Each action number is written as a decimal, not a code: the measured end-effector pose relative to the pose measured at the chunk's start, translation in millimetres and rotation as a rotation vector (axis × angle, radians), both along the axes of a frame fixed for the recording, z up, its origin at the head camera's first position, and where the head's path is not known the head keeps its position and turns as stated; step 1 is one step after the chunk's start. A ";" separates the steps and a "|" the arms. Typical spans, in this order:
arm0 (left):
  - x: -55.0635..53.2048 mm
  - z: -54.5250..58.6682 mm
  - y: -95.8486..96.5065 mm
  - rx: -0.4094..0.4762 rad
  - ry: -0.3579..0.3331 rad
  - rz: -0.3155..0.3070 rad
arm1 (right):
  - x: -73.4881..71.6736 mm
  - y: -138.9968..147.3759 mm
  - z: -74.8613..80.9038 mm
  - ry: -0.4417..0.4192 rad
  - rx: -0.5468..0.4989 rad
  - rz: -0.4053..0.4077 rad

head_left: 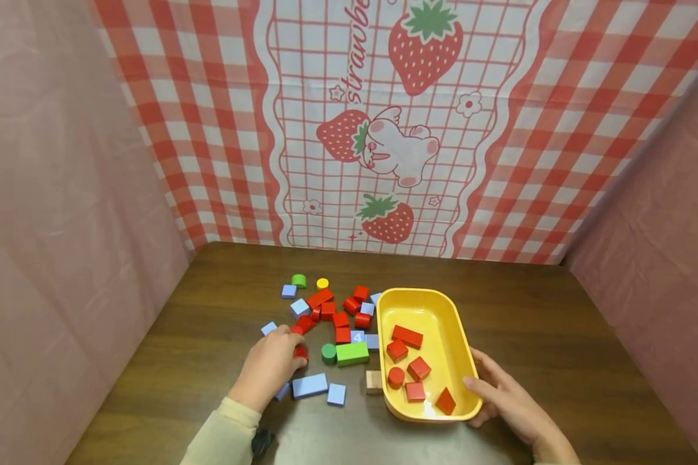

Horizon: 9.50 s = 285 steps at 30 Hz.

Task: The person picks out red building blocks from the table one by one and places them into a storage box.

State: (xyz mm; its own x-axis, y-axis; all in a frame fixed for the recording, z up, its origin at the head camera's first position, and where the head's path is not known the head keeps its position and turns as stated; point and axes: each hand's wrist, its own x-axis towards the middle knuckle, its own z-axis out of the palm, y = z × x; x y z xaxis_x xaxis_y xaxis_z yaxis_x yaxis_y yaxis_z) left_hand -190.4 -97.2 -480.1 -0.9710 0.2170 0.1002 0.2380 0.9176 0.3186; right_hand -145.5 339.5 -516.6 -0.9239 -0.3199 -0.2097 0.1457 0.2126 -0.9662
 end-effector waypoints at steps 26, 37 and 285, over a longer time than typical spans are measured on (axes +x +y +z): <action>26.0 19.3 59.2 0.221 0.288 -0.274 | -0.9 2.1 -2.2 -0.019 0.013 -0.016; 42.7 17.1 131.0 0.065 0.069 -0.553 | -0.7 3.1 -2.1 -0.023 0.020 0.006; -43.7 -18.0 6.7 0.011 0.073 -0.136 | 0.5 4.8 -2.7 0.003 0.027 0.012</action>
